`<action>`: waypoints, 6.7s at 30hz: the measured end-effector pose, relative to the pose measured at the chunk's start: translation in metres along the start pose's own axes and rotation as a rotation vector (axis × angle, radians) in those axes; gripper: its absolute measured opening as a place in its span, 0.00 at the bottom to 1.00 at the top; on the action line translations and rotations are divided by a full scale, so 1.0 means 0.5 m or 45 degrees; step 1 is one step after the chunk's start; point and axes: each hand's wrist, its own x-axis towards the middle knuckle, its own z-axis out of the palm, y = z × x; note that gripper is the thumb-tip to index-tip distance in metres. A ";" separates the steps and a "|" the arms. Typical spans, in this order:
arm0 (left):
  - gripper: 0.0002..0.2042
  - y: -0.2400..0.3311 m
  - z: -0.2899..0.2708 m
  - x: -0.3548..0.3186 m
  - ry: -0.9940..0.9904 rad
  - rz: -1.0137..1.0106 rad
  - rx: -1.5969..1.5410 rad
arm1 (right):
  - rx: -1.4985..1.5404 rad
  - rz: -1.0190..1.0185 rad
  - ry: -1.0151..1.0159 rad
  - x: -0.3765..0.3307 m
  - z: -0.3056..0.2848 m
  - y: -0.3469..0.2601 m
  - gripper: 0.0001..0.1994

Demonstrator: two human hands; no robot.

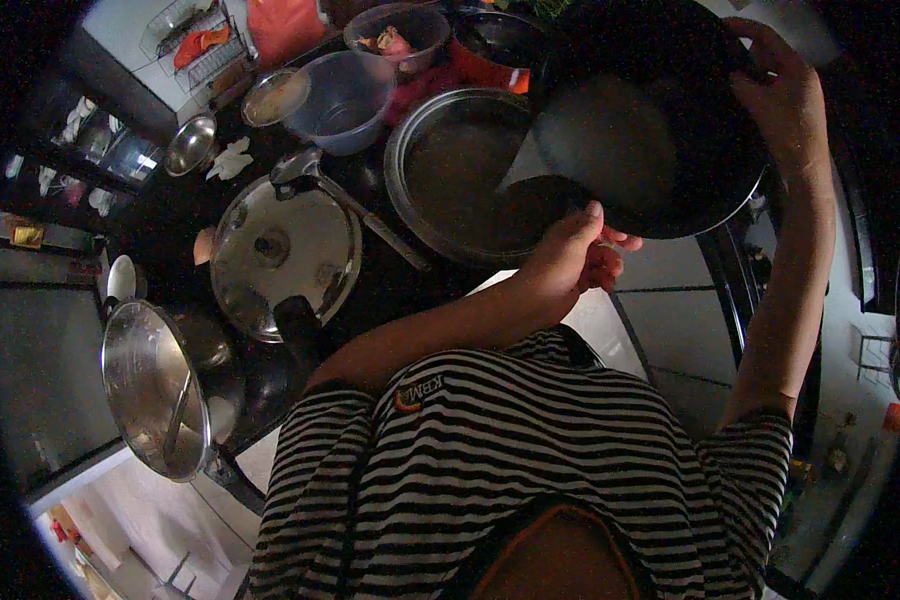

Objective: The person washes rice in a black pot under running water at the kitchen sink. They scoop rice from a pink bag into the pot, rinse it multiple times, and drain the water. The person repeats the rinsing process several times before the clip ends.

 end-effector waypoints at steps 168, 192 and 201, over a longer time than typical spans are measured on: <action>0.12 -0.444 0.306 0.195 -1.949 -1.364 0.973 | -1.311 2.525 1.729 -0.903 0.098 -0.404 0.26; 0.08 -0.698 0.306 0.032 -2.266 -1.931 0.888 | -1.277 3.306 0.946 -0.746 0.104 -0.287 0.14; 0.10 -0.704 0.339 0.019 -2.352 -1.764 1.013 | -0.429 3.349 0.917 -0.978 0.253 -0.198 0.15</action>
